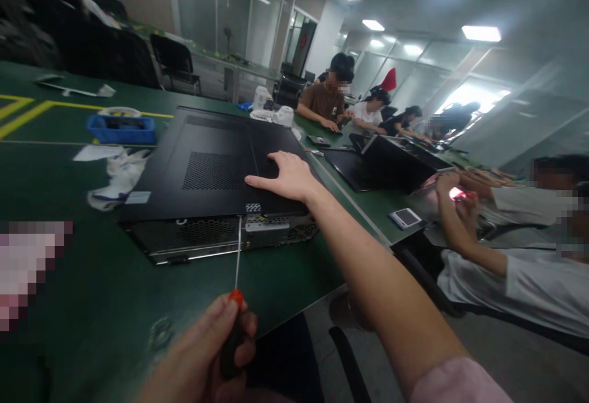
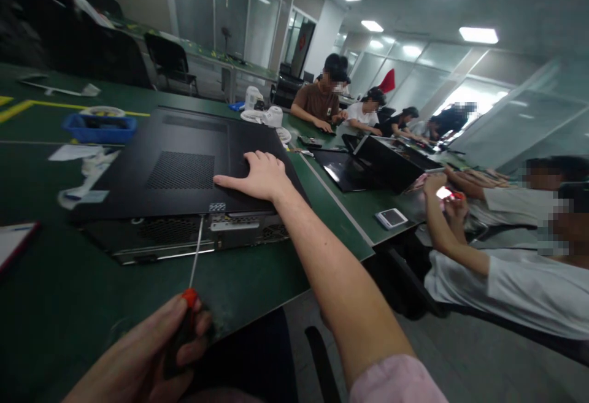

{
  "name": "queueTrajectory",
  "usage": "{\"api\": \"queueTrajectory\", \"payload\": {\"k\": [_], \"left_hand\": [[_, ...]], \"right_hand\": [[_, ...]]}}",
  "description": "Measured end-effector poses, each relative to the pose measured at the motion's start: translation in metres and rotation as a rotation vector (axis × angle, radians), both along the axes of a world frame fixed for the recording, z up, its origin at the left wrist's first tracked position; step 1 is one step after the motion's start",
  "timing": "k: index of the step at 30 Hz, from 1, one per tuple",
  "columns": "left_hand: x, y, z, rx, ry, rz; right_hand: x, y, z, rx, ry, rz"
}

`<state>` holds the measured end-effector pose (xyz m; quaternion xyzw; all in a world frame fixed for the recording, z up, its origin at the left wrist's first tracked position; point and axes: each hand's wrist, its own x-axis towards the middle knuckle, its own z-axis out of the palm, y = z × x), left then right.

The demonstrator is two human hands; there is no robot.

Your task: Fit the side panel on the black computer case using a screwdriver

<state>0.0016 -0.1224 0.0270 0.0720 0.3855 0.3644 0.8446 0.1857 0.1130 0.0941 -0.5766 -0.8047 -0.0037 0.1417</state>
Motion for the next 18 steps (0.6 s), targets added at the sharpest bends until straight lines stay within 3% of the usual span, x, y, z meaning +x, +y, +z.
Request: {"api": "queueTrajectory", "payload": {"k": [6, 18], "left_hand": [[0.0008, 0.0035, 0.0035, 0.094, 0.034, 0.001], [-0.0023, 0.0046, -0.0023, 0.075, -0.025, -0.016]], "right_hand": [[-0.0002, 0.0034, -0.0009, 0.014, 0.019, 0.010], [0.0006, 0.0069, -0.0015, 0.015, -0.021, 0.016]]}}
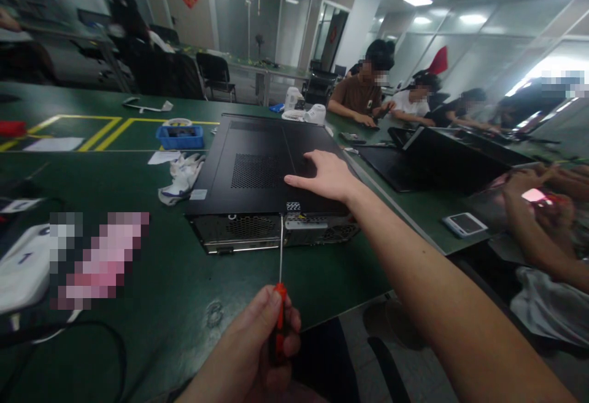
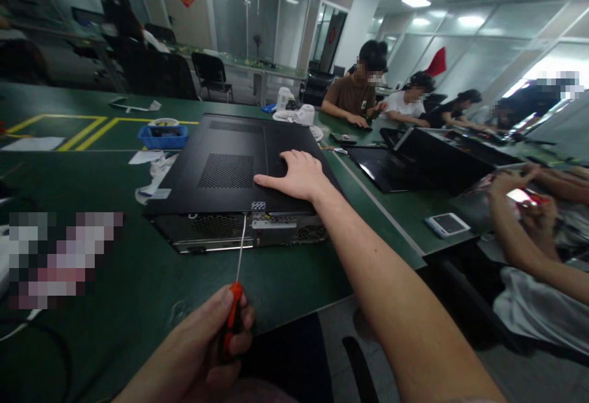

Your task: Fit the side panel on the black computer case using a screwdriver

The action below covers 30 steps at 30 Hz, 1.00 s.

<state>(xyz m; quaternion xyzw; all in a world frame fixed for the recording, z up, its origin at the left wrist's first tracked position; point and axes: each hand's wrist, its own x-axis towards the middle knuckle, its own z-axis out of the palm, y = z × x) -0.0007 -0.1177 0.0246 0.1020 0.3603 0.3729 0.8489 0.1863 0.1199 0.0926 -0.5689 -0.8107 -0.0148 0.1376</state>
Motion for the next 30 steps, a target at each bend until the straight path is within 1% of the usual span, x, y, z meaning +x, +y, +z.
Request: {"api": "queueTrajectory", "payload": {"k": [6, 12, 19, 26, 30], "left_hand": [[0.000, 0.001, -0.006, -0.011, -0.044, -0.016], [0.001, 0.000, -0.002, -0.013, -0.032, 0.024], [0.001, 0.000, -0.004, 0.005, -0.041, 0.001], [0.000, 0.000, 0.005, 0.008, 0.001, 0.003], [0.001, 0.001, 0.000, 0.019, -0.024, -0.014]], "right_hand": [[0.000, 0.000, 0.000, 0.000, -0.014, -0.011], [0.000, 0.000, 0.001, -0.002, -0.003, -0.011], [-0.001, -0.002, 0.002, -0.011, 0.002, -0.012], [-0.001, -0.002, 0.002, -0.009, -0.004, -0.016], [-0.001, -0.002, 0.002, -0.004, -0.005, -0.013]]}}
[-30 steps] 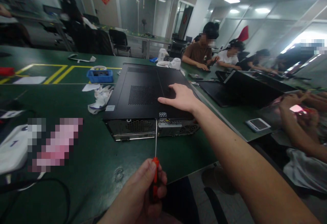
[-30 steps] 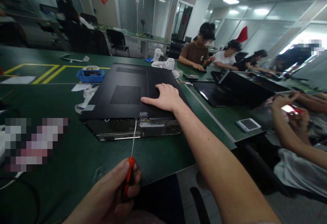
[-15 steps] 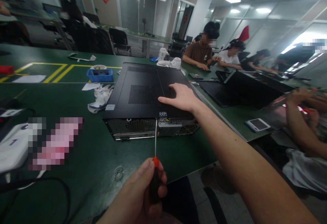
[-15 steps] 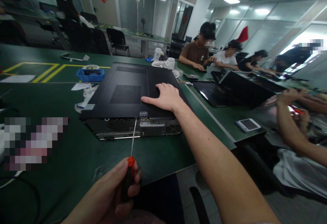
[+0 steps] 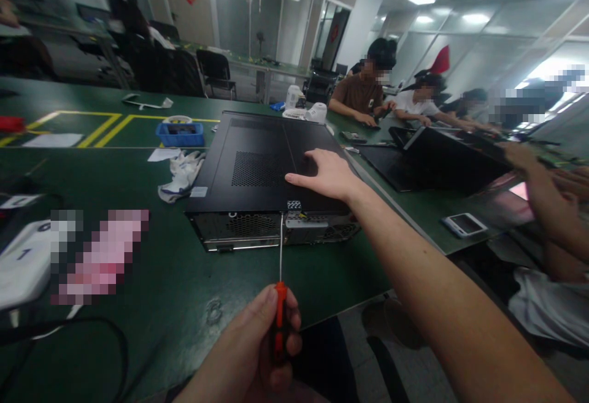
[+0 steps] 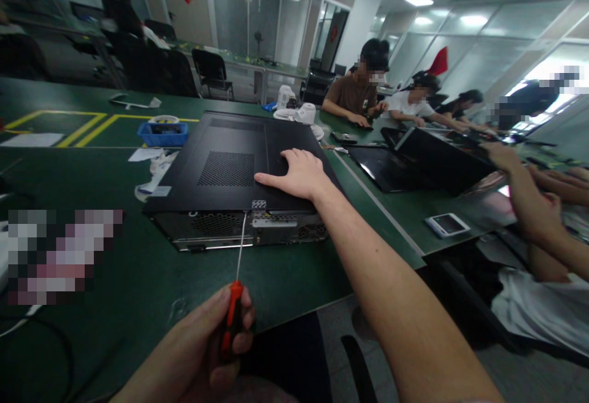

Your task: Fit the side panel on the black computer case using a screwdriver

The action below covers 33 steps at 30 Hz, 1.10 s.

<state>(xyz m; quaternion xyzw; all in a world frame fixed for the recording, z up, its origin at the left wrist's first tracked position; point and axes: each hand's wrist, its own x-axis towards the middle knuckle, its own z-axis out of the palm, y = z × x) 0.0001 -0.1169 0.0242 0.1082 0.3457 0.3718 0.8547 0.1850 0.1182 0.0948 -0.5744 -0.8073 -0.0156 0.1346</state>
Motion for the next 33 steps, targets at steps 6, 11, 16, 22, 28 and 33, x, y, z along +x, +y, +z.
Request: {"api": "queueTrajectory", "payload": {"k": [6, 11, 16, 22, 28, 33], "left_hand": [[0.0001, 0.0004, -0.0054, -0.032, -0.025, 0.024], [-0.0006, -0.0001, -0.0040, -0.007, -0.032, 0.009], [-0.0004, -0.0002, -0.0026, -0.022, -0.016, 0.025], [-0.0006, 0.0002, 0.0005, -0.010, -0.003, 0.012], [-0.0001, 0.0006, -0.0007, -0.036, -0.007, 0.021], [-0.0016, -0.0009, -0.0015, -0.018, -0.027, 0.008]], "right_hand": [[0.0004, 0.0011, -0.0003, -0.006, 0.001, -0.005], [0.0003, 0.0009, -0.0004, -0.010, 0.016, -0.005], [0.0006, -0.0002, -0.0001, -0.007, 0.025, -0.001], [0.0013, 0.0006, -0.0006, 0.000, 0.020, 0.002], [0.0002, -0.0009, 0.0005, -0.001, 0.014, 0.001], [0.0004, -0.0010, 0.0004, -0.004, 0.017, 0.003]]}}
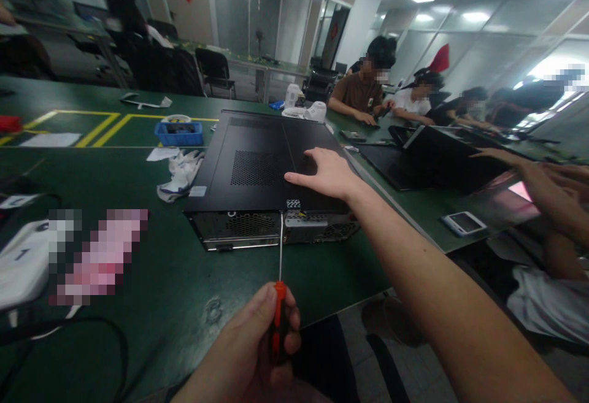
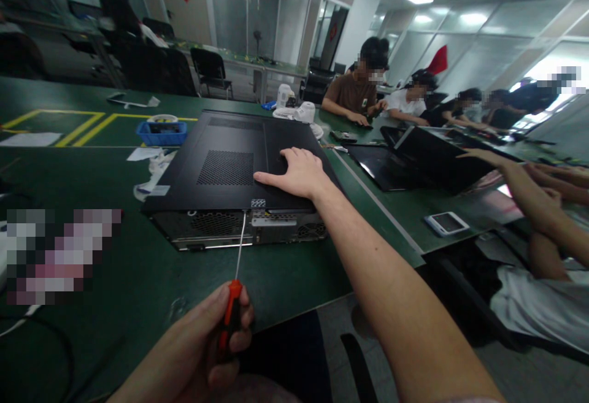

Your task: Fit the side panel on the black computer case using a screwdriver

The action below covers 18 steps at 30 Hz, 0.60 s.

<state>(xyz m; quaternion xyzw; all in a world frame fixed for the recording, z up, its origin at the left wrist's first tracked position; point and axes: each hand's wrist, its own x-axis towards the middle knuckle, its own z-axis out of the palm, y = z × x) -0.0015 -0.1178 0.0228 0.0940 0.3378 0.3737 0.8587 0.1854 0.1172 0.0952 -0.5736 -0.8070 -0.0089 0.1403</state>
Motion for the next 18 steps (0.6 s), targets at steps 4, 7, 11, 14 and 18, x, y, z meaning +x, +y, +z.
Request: {"api": "queueTrajectory", "payload": {"k": [4, 7, 11, 14, 18], "left_hand": [[-0.0001, 0.0006, 0.0006, -0.015, 0.006, 0.008], [0.0002, 0.0010, 0.0017, -0.006, 0.018, 0.014], [-0.0001, 0.0006, 0.0018, 0.000, -0.016, 0.001], [-0.0007, 0.0004, 0.0006, -0.017, -0.028, 0.009], [-0.0003, 0.0009, -0.0007, -0.010, -0.014, 0.020]], "right_hand": [[0.0003, 0.0009, -0.0004, 0.001, -0.006, -0.001], [0.0004, 0.0012, -0.0006, 0.003, -0.006, -0.001], [0.0007, 0.0012, -0.0011, 0.007, -0.005, 0.002], [0.0008, 0.0009, -0.0011, 0.007, -0.010, 0.000], [0.0002, 0.0001, -0.0003, 0.003, -0.011, -0.004]]}}
